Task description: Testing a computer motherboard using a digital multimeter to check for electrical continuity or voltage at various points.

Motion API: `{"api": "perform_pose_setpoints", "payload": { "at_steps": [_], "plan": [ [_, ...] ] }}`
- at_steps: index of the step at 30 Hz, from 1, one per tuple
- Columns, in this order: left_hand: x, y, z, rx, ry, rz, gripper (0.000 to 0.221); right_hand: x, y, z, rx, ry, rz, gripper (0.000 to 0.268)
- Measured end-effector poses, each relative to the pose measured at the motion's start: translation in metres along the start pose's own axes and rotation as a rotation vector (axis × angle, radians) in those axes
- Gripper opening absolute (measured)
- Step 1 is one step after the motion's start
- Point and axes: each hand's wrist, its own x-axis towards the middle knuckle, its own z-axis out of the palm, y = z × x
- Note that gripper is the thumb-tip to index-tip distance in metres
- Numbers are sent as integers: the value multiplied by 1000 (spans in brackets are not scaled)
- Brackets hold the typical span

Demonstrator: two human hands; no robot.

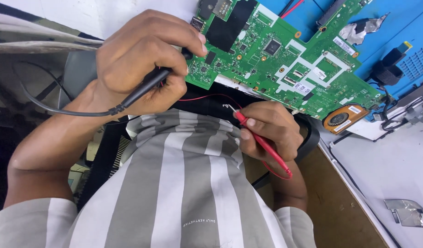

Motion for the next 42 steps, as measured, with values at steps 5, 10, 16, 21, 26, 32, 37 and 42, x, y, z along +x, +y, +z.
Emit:
{"api": "perform_pose_setpoints", "payload": {
  "at_steps": [5, 10, 16, 21, 26, 32, 37, 42],
  "plan": [
    [-1, -1, 2, 10, 8, 9, 19, -16, -12, -7, -67, 4, 185, 10],
    [-2, 1, 2, -15, 7, -26, 17, -31, -10, -2, -107, 99, 161, 14],
    [-10, -4, 8, -16, 9, -35, 15, -59, -2, -28, -128, 199, 93, 10],
    [-27, -18, 0, -66, -103, -83, 17, -75, 8, -48, -243, 325, 3, 10],
    [-30, -21, -3, -54, -167, -72, 18, -75, 8, -50, -273, 419, 102, 12],
    [-46, -26, -2, -34, -176, -166, 32, -76, 11, -54, -201, 458, 109, 11],
    [-57, -13, 0, 4, -131, -215, 32, -82, 12, -55, -111, 434, 159, 8],
    [-66, -17, 5, 18, -75, -210, 29, -80, 8, -55, -160, 441, 194, 9]
  ]
}}
